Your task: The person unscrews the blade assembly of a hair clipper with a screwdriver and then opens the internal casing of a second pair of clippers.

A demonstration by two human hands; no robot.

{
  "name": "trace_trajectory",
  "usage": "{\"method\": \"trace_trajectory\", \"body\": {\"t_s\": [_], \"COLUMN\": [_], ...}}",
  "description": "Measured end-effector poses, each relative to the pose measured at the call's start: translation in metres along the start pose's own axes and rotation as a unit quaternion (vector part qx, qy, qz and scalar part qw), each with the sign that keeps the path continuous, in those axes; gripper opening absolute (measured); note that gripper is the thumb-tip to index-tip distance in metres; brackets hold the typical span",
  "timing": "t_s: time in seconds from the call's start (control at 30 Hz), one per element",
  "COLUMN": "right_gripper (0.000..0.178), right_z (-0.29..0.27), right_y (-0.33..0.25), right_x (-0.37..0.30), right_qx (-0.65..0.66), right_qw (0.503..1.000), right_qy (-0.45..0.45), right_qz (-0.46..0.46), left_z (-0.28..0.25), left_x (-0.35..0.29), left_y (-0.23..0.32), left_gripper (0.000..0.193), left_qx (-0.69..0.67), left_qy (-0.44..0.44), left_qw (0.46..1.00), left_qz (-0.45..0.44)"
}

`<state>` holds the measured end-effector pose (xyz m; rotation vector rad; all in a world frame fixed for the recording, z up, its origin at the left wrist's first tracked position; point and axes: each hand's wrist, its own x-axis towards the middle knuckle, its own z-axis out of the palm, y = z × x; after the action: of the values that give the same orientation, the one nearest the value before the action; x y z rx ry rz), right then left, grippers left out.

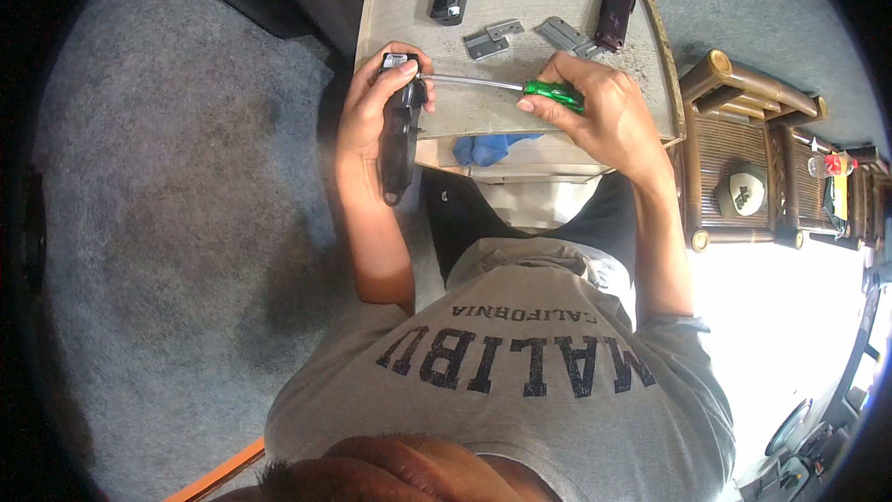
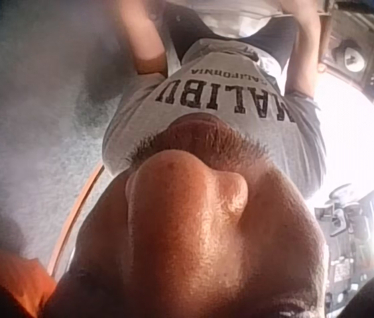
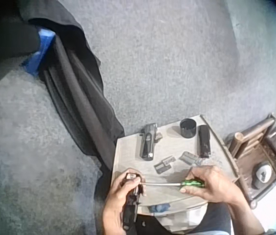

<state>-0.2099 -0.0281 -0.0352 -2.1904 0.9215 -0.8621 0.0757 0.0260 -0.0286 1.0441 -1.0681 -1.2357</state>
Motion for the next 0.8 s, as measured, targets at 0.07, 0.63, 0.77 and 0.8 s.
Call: {"method": "trace_trajectory", "body": {"t_s": [0.07, 0.63, 0.77, 0.8], "right_gripper": [0.036, 0.036, 0.035, 0.035], "right_z": [0.002, -0.019, -0.014, -0.015], "right_y": [-0.005, -0.044, -0.043, -0.047], "right_x": [-0.001, -0.004, -0.005, -0.004], "right_qx": [-0.019, -0.146, -0.128, -0.127], "right_qw": [0.999, 0.987, 0.987, 0.987], "right_qy": [0.024, 0.020, 0.047, 0.047], "right_qz": [-0.010, -0.070, -0.089, -0.090], "left_z": [0.000, 0.001, 0.002, 0.001], "left_x": [0.001, -0.001, -0.001, -0.001], "left_y": [-0.001, 0.004, 0.004, 0.004], "left_gripper": [0.017, 0.021, 0.021, 0.021], "left_qx": [0.008, -0.044, -0.060, -0.054], "left_qy": [-0.003, 0.003, 0.008, 0.006], "left_qw": [1.000, 0.999, 0.998, 0.998], "left_qz": [0.000, -0.025, -0.027, -0.030]}}
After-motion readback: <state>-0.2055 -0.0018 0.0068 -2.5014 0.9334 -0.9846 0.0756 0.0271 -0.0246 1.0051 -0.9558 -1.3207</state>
